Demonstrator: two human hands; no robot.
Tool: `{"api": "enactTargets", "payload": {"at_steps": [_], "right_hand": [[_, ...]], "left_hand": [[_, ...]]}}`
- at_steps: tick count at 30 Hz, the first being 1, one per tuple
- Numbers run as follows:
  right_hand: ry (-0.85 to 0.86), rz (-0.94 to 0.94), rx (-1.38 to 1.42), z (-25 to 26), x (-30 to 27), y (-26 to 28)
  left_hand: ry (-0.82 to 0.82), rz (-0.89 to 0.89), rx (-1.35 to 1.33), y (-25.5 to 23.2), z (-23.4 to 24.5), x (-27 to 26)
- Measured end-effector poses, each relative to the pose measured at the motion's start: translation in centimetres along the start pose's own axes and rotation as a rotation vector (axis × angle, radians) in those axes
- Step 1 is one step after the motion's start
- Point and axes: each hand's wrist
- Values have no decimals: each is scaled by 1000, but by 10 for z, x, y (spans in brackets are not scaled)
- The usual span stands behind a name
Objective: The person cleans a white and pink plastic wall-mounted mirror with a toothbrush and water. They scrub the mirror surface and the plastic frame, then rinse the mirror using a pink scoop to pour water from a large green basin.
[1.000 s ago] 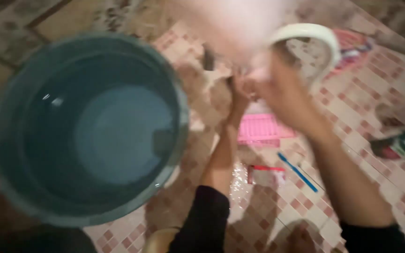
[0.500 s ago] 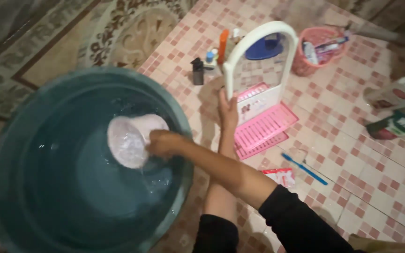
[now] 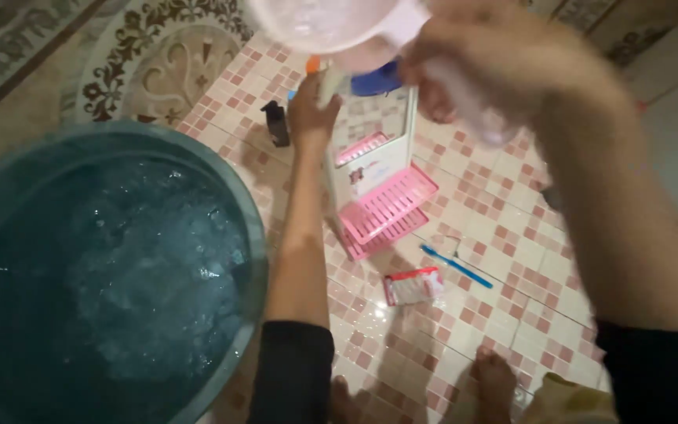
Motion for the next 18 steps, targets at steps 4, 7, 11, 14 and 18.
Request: {"api": "enactTargets", "payload": {"at_steps": [4, 7, 11, 14, 18], "right_hand": [[-223, 109, -310, 38, 9, -16], [-283, -78, -389, 62, 28, -53], [-273, 106, -436, 83, 60, -120], [-244, 178, -234, 85, 77, -166], [-277, 117, -199, 81, 85, -192]], "left_hand": [[166, -62, 182, -79, -3, 23], [227, -151, 320, -114, -31, 23], [104, -391, 345, -128, -81, 23], [226, -361, 382, -137, -91, 20], [134, -359, 468, -147, -93, 14]]}}
Point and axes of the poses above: each hand's wrist, its own x-axis towards the middle knuckle, its own z-axis out of the back of the hand, y = z × x, and after that the axes turned 10 degrees about -y, right-handed
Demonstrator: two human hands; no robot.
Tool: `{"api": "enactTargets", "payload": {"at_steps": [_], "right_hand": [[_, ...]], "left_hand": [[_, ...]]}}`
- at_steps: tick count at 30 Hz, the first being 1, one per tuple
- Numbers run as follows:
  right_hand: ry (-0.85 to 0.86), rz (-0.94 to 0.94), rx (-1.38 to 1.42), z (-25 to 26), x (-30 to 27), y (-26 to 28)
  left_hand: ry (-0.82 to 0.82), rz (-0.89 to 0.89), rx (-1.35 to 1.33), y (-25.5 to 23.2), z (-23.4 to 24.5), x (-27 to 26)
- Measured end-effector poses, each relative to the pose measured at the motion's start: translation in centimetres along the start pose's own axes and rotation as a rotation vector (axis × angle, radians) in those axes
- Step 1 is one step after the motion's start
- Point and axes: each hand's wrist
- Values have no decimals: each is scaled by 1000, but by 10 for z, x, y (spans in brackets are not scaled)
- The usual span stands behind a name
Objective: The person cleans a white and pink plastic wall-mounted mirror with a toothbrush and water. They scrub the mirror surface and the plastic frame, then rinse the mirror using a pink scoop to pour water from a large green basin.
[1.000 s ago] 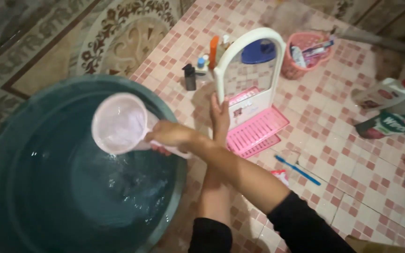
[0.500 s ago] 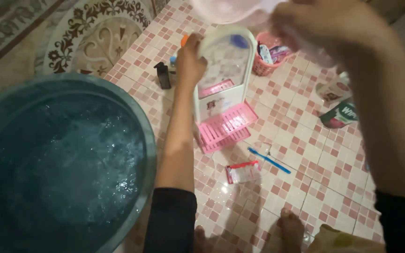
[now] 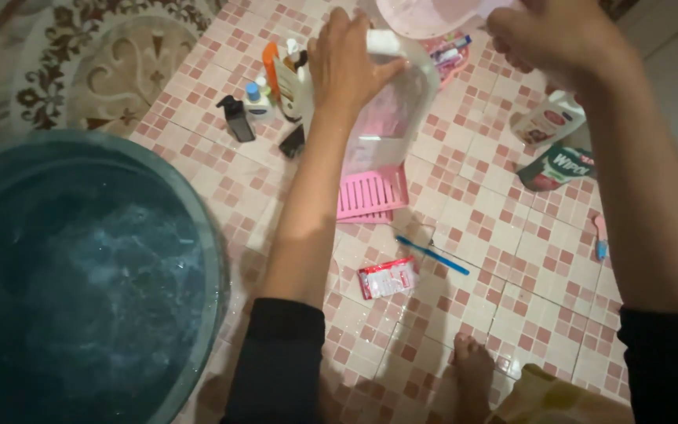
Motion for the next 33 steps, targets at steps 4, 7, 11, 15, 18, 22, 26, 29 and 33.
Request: {"api": "enactTargets", "payload": {"at_steps": [4, 7, 11, 15, 18, 22, 26, 29, 33], "right_hand": [[69, 94, 257, -10, 12, 0], [-97, -156, -10, 4, -7, 3], [-55, -137, 213, 15, -15, -2], [-31, -137, 65, 17, -42, -35], [-95, 52, -206, 11, -56, -69], [-31, -349, 241, -1, -83, -124], [-34, -668, 445, -79, -130, -204], [-114, -889, 714, -181, -163, -260], [-207, -1001, 874, -262, -187, -303]], "left_hand": [[-3, -26, -18, 5, -14, -6], [-165, -90, -87, 51, -22, -14], [4, 452, -534, 136, -42, -67], [76, 647, -834, 182, -93, -140], [-71, 810, -841, 183, -112, -177], [-163, 881, -920, 169, -106, -184], [-16, 867, -986, 157, -76, -192], [90, 901, -1072, 148, -57, -199], [293, 839, -873, 133, -39, -201]]}}
Point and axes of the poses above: each hand's wrist, its own x-axis towards the middle knuckle, its own z-axis out of the back of the hand, y = z × x, and after that the axes turned 10 degrees about -y, right-handed
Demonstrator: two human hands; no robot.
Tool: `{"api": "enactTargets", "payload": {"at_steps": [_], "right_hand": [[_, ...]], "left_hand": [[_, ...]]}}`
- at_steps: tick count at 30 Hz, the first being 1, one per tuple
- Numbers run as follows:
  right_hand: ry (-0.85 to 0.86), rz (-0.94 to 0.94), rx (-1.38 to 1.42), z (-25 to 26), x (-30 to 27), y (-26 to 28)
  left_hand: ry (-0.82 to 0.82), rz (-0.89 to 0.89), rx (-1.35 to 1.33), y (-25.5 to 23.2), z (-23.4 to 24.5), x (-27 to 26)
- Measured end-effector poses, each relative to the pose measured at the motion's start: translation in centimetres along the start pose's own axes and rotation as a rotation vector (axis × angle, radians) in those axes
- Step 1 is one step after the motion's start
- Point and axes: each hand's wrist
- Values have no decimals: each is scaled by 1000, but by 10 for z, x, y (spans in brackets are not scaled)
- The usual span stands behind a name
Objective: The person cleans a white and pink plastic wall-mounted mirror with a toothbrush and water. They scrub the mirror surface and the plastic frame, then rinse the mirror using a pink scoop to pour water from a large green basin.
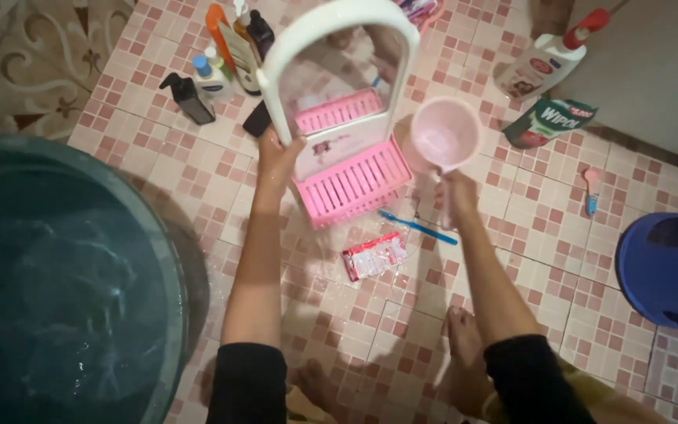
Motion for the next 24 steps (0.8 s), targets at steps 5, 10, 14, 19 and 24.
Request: {"api": "enactTargets", "payload": {"at_steps": [5, 10, 14, 19, 24], "right_hand": [[-487, 741, -637, -24, -9, -5], [15, 1200, -795, -154, -139, -49], [58, 1399, -949, -186, -181, -50], [96, 1416, -710, -149, -196, 6], [173, 1426, -720, -142, -212, 37]], "left_hand": [[71, 101, 108, 2, 10, -15], [40, -127, 430, 18, -1, -6], [-8, -141, 353, 14, -11, -13], [122, -13, 75, -2, -16, -15], [113, 35, -125, -7, -32, -25]]}}
Point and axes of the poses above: each hand's wrist, its own x-axis towards the middle knuckle, its own z-axis out of the back of the hand, y = z × x, and after that the axes turned 10 degrees about -y, right-handed
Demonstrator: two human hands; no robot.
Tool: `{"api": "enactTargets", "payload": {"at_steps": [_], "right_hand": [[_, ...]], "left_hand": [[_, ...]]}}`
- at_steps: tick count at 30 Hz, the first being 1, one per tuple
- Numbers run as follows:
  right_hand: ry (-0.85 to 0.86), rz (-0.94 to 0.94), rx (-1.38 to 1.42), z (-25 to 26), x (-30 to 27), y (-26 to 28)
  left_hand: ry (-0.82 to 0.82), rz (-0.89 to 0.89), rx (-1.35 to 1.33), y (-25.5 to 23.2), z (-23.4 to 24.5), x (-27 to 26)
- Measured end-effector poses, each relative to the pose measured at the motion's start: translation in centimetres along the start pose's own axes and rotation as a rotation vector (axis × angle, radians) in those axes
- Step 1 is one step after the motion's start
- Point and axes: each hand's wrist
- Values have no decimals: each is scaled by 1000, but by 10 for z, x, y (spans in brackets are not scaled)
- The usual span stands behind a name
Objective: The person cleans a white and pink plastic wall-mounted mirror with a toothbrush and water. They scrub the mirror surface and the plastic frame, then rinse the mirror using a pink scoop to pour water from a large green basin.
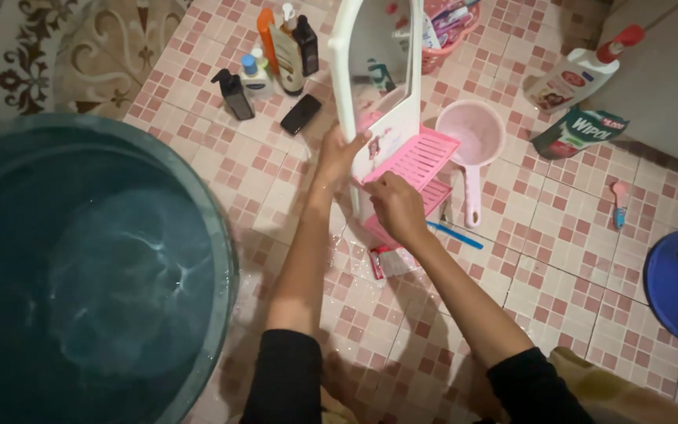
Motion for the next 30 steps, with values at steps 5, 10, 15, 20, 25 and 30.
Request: {"api": "enactTargets", "payload": {"at_steps": [5, 10, 15, 20, 25, 30], "right_hand": [[11, 39, -26, 3, -1, 5], [-32, 29, -26, 2, -1, 8], [-7, -164, -2, 3, -2, 13], [6, -271, -60, -1, 5, 10], [-308, -407, 62, -4, -85, -47], [-70, -156, -535, -19, -160, -137]], "left_hand": [[-132, 11, 79, 5, -10, 2], [-184, -37, 162, 7, -17, -2], [-130, 6, 95, 1, -22, -9], [-178, -118, 162, 38, -23, -4], [-199, -438, 365, 59, 39, 24], [-93, -187, 236, 12, 55, 0]]}}
Point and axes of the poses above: each hand's wrist, its own x-axis towards the middle knuckle, its own z-axis out of the back of the hand, y = z × x, and after that the axes turned 10 degrees about -y, right-handed
